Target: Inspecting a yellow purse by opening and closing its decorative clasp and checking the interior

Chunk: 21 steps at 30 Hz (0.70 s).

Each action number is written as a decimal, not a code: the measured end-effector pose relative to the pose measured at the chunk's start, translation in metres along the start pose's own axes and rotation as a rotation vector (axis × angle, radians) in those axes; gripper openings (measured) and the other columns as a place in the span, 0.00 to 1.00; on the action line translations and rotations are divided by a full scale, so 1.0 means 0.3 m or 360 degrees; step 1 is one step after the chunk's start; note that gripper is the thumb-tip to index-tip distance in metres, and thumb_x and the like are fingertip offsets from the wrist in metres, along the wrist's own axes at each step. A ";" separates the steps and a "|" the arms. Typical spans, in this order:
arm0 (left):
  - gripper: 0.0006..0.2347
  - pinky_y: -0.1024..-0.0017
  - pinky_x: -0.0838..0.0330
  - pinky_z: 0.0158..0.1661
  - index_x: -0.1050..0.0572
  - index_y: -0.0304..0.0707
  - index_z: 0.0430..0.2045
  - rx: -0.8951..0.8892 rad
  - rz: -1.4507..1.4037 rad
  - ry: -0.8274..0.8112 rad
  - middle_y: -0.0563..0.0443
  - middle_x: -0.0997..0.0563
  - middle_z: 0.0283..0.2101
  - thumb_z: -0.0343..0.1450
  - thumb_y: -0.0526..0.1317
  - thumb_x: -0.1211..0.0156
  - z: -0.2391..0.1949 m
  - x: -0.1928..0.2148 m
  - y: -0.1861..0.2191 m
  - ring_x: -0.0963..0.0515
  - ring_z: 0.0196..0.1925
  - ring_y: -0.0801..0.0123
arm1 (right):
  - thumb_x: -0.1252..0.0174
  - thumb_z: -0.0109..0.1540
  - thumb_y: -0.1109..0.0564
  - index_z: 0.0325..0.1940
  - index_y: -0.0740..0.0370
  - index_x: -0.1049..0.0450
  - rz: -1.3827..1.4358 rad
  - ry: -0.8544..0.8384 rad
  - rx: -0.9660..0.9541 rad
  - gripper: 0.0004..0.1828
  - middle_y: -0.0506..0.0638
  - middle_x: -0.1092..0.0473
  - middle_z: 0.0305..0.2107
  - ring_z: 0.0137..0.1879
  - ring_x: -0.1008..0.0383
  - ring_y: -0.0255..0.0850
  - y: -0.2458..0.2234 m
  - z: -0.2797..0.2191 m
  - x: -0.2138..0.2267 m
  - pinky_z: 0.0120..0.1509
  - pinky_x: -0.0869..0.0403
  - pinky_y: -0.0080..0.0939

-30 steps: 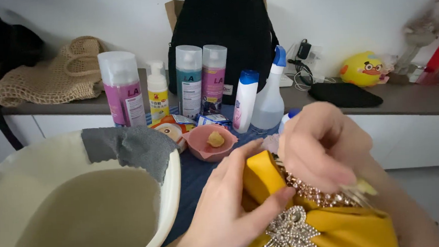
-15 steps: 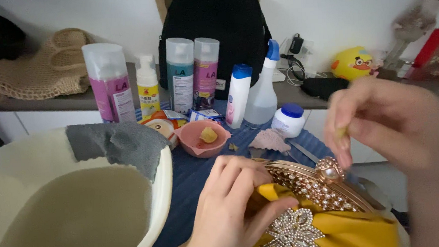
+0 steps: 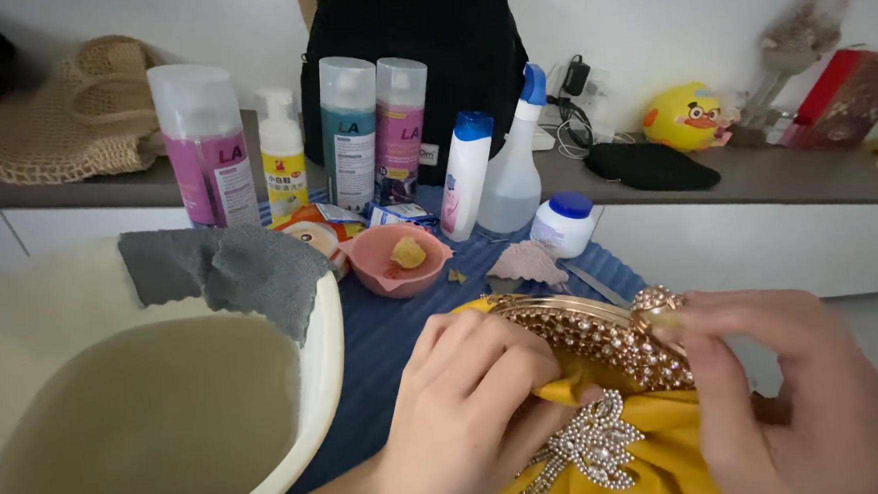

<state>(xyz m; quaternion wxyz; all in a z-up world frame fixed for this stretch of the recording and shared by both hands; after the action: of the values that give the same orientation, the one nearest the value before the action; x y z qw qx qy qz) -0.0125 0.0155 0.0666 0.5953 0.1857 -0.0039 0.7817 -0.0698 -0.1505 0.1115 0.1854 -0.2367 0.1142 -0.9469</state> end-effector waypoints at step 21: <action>0.09 0.64 0.39 0.32 0.29 0.38 0.28 -0.0217 0.0144 0.0087 0.50 0.26 0.32 0.73 0.39 0.35 0.030 0.030 0.022 0.28 0.31 0.58 | 0.52 0.70 0.74 0.49 0.76 0.37 0.0575 0.0342 0.0758 0.03 0.69 0.33 0.41 0.35 0.22 0.47 0.166 0.060 -0.147 0.34 0.22 0.33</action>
<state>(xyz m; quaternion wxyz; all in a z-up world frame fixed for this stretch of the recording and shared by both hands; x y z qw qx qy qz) -0.0181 0.0199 0.0791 0.5705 0.1229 -0.0493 0.8105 -0.0101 -0.1799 0.0941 0.3877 -0.0612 -0.0515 -0.9183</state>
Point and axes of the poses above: each hand's wrist, its own z-axis towards the middle knuckle, its own x-axis out of the back of the hand, y = z × x, the point moved 4 cm from there along z, towards the middle knuckle
